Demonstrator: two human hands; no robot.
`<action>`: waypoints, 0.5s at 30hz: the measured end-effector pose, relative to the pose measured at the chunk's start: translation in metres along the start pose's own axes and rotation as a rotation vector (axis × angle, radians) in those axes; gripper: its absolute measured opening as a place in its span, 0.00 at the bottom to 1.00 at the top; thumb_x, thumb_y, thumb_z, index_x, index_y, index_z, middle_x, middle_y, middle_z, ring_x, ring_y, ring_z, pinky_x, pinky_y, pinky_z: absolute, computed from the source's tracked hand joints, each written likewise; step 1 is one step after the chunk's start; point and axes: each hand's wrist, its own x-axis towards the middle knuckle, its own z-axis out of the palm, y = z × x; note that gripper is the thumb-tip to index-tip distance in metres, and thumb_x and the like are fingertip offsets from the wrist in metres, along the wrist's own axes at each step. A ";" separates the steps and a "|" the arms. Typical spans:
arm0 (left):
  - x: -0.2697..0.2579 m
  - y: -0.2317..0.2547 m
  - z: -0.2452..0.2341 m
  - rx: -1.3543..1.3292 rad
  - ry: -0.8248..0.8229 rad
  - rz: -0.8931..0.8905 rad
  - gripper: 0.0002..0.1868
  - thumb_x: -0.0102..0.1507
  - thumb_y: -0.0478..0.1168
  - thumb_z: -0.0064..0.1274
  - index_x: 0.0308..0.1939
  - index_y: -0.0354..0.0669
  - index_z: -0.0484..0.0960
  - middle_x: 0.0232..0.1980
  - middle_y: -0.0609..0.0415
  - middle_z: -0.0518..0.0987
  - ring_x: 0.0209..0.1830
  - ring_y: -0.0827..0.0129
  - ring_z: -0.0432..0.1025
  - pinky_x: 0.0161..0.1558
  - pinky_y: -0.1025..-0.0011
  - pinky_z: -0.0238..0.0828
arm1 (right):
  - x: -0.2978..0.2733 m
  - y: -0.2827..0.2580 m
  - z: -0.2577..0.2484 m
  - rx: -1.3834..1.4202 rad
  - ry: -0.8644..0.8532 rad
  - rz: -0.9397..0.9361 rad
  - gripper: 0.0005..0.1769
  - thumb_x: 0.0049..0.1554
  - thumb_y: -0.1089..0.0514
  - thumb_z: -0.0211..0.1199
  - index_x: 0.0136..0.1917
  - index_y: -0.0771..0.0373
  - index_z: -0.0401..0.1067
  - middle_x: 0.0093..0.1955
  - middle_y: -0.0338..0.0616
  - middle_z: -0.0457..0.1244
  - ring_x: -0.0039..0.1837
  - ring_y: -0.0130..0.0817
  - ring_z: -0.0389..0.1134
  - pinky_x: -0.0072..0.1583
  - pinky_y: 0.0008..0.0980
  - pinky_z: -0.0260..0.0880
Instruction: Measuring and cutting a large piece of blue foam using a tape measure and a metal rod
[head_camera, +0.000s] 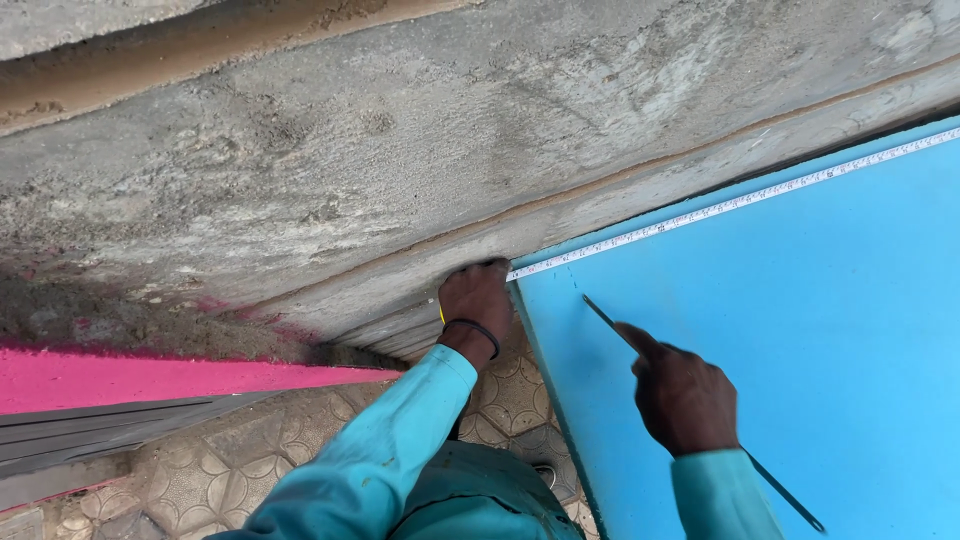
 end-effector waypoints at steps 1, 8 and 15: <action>0.001 -0.001 0.000 -0.024 -0.004 -0.004 0.27 0.71 0.37 0.60 0.75 0.60 0.93 0.53 0.40 0.95 0.54 0.33 0.90 0.53 0.36 0.88 | -0.006 0.007 0.001 0.005 -0.037 0.069 0.37 0.76 0.52 0.57 0.92 0.17 0.70 0.65 0.33 0.84 0.64 0.54 0.87 0.66 0.62 0.89; -0.006 0.001 -0.013 -0.053 0.004 0.024 0.18 0.72 0.44 0.68 0.67 0.61 0.94 0.55 0.43 0.96 0.54 0.35 0.89 0.49 0.35 0.87 | -0.077 0.101 0.079 0.305 0.236 0.496 0.38 0.69 0.25 0.64 0.88 0.31 0.76 0.67 0.33 0.84 0.70 0.60 0.84 0.70 0.60 0.80; -0.002 -0.006 -0.011 0.023 -0.026 0.075 0.22 0.72 0.48 0.63 0.70 0.67 0.94 0.55 0.43 0.96 0.54 0.32 0.90 0.55 0.31 0.87 | -0.149 0.062 0.196 0.434 0.430 0.470 0.32 0.49 0.30 0.93 0.64 0.31 0.87 0.61 0.18 0.76 0.50 0.24 0.81 0.50 0.34 0.78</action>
